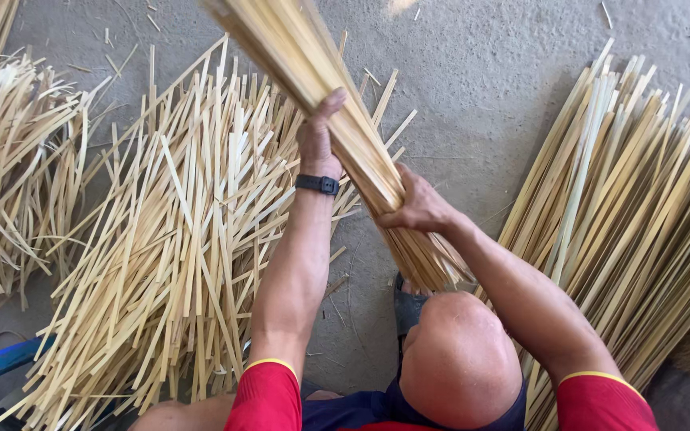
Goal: The person uses a grinding machine to smooth bamboo strips, then gathers and aligns them into bundles on the floor. Finally, the person ties the bundles with colored plastic ties.
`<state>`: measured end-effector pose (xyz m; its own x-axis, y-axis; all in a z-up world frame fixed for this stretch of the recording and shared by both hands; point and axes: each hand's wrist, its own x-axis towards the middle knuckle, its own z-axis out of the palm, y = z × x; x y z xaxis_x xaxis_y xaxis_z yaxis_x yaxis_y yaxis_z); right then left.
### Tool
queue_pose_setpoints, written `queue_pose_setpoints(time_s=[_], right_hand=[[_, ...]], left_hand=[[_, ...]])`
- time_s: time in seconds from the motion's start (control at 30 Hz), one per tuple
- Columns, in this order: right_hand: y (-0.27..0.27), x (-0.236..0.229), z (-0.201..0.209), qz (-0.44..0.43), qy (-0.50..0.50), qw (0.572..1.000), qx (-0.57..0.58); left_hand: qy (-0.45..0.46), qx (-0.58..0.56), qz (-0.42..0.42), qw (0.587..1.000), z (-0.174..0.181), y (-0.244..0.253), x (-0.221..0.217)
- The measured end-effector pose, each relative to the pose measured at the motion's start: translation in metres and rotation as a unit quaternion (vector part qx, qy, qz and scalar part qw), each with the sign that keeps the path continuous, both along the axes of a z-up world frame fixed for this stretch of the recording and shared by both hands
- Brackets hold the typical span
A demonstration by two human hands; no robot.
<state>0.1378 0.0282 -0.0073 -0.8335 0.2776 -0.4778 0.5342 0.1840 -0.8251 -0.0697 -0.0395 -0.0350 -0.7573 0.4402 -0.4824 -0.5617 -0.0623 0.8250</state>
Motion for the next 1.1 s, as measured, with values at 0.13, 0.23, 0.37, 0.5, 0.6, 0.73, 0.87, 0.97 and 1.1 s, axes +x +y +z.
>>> queue_pose_setpoints(time_s=[0.13,0.23,0.37,0.5,0.6,0.73,0.87,0.97,1.1], right_hand=[[0.004,0.007,-0.019,-0.045,0.087,0.991,-0.091],[0.004,0.013,-0.032,-0.104,0.096,0.982,-0.126],[0.030,0.008,-0.037,-0.154,0.108,0.955,-0.227],[0.053,-0.004,-0.030,-0.186,0.180,0.916,-0.308],[0.051,-0.007,-0.022,-0.200,0.208,0.888,-0.359],[0.058,-0.011,-0.016,-0.227,0.173,0.921,-0.265],[0.116,-0.024,-0.020,-0.223,0.045,0.973,-0.029],[0.183,-0.048,-0.026,-0.233,-0.029,0.970,0.066],[0.261,-0.069,-0.054,-0.134,-0.175,0.942,0.253]], left_hand=[[-0.012,0.031,-0.008,0.999,0.008,0.027,0.013],[0.015,0.031,-0.039,0.999,0.015,0.050,0.020],[0.095,0.008,-0.174,0.980,0.018,0.086,0.019],[0.059,0.108,-0.126,0.984,0.007,0.117,0.024],[0.037,0.130,-0.093,0.986,-0.004,0.130,0.030],[0.077,0.116,-0.130,0.982,-0.009,0.140,0.023],[0.148,0.007,-0.213,0.966,-0.011,0.132,0.008],[0.172,-0.070,-0.238,0.953,-0.026,0.073,0.014],[0.249,-0.154,-0.265,0.919,-0.067,-0.041,0.047]])
